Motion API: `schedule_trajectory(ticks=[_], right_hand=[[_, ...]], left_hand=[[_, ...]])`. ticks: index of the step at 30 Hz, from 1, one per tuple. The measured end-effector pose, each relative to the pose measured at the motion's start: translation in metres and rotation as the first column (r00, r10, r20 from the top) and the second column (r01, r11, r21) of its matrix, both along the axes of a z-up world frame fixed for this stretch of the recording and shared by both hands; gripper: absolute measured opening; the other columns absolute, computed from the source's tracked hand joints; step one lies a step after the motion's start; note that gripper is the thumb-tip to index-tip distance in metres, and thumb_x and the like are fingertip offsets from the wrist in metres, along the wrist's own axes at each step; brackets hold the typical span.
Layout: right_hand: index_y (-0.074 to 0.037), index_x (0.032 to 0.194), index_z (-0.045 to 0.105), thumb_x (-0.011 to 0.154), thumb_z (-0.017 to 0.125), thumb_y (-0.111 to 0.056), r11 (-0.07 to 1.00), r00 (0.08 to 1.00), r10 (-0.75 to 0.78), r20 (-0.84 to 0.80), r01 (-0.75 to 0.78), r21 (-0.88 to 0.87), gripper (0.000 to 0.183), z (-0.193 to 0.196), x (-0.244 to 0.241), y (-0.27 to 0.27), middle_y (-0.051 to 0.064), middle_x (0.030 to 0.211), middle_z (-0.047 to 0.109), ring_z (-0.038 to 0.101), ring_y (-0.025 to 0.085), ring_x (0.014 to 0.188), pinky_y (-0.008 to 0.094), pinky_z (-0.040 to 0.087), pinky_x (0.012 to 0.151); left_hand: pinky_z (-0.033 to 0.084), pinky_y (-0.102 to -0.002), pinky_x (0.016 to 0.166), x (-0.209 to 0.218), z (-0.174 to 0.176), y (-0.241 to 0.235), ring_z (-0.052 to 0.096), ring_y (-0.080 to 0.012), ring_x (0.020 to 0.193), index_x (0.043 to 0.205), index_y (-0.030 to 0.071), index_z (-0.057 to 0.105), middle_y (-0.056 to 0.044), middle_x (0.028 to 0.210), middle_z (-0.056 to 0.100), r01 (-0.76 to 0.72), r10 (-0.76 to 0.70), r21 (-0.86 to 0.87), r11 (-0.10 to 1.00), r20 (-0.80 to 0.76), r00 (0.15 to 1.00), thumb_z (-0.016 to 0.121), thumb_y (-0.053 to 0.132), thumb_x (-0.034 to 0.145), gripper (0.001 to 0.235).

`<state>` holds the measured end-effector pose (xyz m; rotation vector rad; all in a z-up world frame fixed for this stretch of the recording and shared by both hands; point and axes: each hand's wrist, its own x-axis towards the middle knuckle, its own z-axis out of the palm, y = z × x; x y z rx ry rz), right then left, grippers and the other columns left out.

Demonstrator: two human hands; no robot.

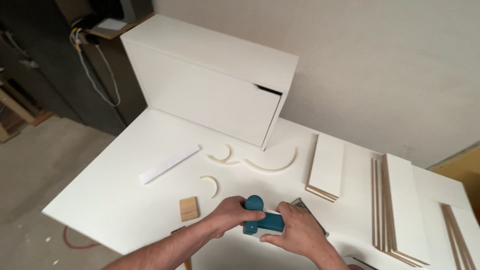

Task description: Applying adhesive edge banding to wooden boards using an iron to heat the glue, followed by trimming and sanding the edges for a smooth finish.

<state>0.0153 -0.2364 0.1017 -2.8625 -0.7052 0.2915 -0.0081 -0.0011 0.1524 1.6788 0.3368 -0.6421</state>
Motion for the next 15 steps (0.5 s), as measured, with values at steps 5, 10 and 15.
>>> schedule_trajectory(ticks=[5, 10, 15], right_hand=[[-0.019, 0.113, 0.054, 0.059, 0.094, -0.078, 0.998, 0.998, 0.056, -0.037, -0.057, -0.02, 0.09, -0.008, 0.007, -0.006, 0.005, 0.106, 0.07, 0.065, 0.03, 0.103, 0.04, 0.051, 0.086], [-0.015, 0.108, 0.056, 0.088, 0.073, -0.064, 0.992, 0.99, 0.119, 0.073, -0.116, -0.046, 0.056, -0.034, 0.015, -0.016, 0.005, 0.098, 0.069, 0.065, 0.03, 0.094, 0.04, 0.052, 0.081], [-0.014, 0.097, 0.055, 0.088, 0.071, -0.061, 0.988, 0.969, 0.153, 0.192, -0.148, -0.036, 0.05, -0.049, 0.02, -0.02, 0.005, 0.089, 0.067, 0.065, 0.031, 0.086, 0.044, 0.053, 0.07]], left_hand=[[0.05, -0.031, 0.076, -0.045, -0.098, 0.091, 0.063, -0.0174, 0.084, 0.093, 0.005, 0.07, -0.005, 0.088, 0.068, -0.08, 0.13, -0.336, 0.938, 0.13, 0.983, 0.081, 0.021, 0.078, 0.024], [0.042, -0.031, 0.11, -0.147, -0.069, 0.213, 0.069, -0.0194, 0.13, 0.133, 0.011, 0.076, -0.008, 0.134, 0.076, 0.08, -0.129, -0.291, 0.953, -0.151, 0.98, 0.073, 0.038, 0.077, 0.062], [0.055, -0.027, 0.094, -0.119, -0.151, 0.252, 0.064, -0.0155, 0.118, 0.136, 0.02, 0.058, 0.0, 0.133, 0.065, 0.473, -0.406, 0.274, 0.837, -0.267, 0.874, 0.076, 0.03, 0.061, 0.077]])
